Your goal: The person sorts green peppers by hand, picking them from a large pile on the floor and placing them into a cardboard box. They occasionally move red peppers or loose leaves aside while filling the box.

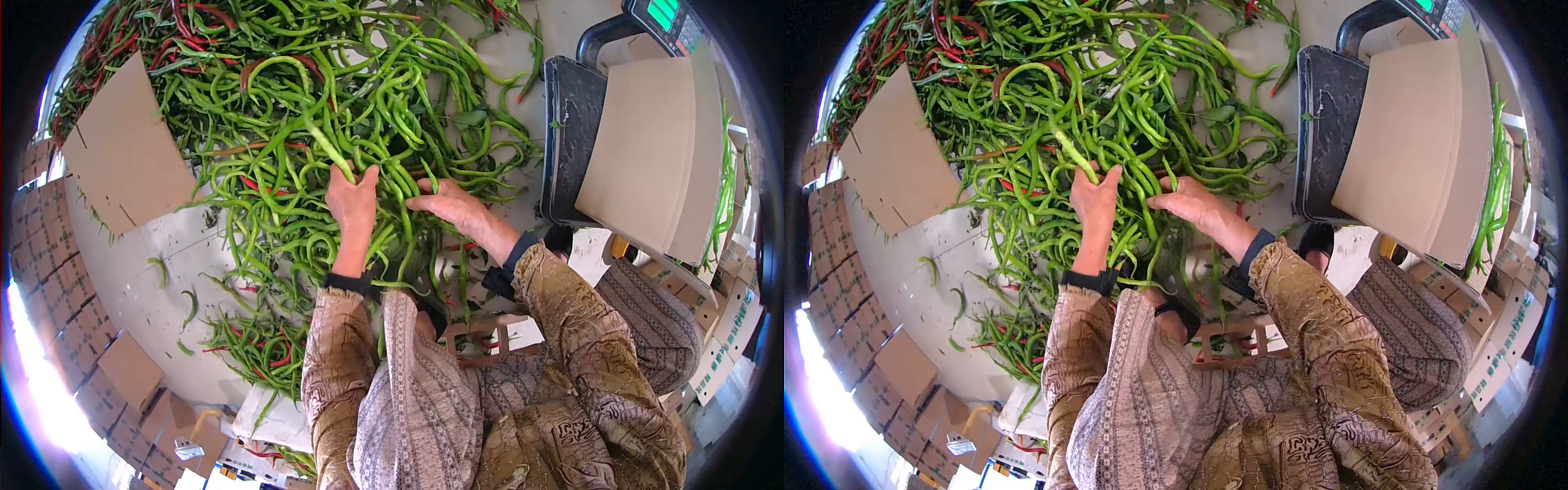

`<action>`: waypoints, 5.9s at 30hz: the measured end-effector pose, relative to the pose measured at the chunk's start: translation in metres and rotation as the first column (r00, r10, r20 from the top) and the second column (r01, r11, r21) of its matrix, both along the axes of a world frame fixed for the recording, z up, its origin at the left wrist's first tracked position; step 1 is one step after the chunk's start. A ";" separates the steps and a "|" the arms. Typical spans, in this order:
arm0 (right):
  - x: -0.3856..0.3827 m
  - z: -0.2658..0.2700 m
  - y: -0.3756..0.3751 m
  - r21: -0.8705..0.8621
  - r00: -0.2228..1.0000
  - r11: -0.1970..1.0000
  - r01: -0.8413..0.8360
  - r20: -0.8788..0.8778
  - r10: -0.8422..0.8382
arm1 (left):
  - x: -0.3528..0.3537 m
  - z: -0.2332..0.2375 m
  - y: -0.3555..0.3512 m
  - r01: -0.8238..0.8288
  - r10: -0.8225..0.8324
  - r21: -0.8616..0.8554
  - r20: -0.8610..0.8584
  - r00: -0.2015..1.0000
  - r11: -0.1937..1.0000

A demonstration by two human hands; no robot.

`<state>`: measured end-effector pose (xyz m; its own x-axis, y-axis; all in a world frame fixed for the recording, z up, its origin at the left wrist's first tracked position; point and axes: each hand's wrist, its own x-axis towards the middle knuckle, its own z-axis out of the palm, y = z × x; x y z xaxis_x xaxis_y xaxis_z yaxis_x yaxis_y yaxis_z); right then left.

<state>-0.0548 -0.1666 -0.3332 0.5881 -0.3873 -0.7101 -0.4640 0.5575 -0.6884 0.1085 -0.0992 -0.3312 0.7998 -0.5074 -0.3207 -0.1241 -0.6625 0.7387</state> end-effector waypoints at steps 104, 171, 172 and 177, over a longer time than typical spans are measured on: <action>-0.079 0.231 -0.038 -0.605 0.973 0.763 0.228 0.179 -0.149 | 0.047 0.337 0.045 -0.228 -0.692 -0.886 -0.458 0.558 0.403; -0.100 0.260 0.051 0.099 0.699 0.896 0.432 0.592 -0.402 | -0.179 0.249 0.073 0.010 -0.416 -0.694 -0.419 0.808 0.720; -0.101 0.258 0.049 0.097 0.700 0.896 0.434 0.590 -0.403 | -0.178 0.251 0.074 0.009 -0.416 -0.694 -0.421 0.806 0.720; -0.111 0.257 0.040 0.181 0.730 0.919 0.351 0.561 -0.389 | -0.176 0.249 0.076 0.088 -0.416 -0.616 -0.413 0.810 0.783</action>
<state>-0.1661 -0.1267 -0.0762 0.7097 -0.6310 -0.3132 0.2604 0.6481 -0.7156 -0.0670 -0.0228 -0.0821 0.4173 -0.8785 -0.2325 0.2695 -0.1247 0.9549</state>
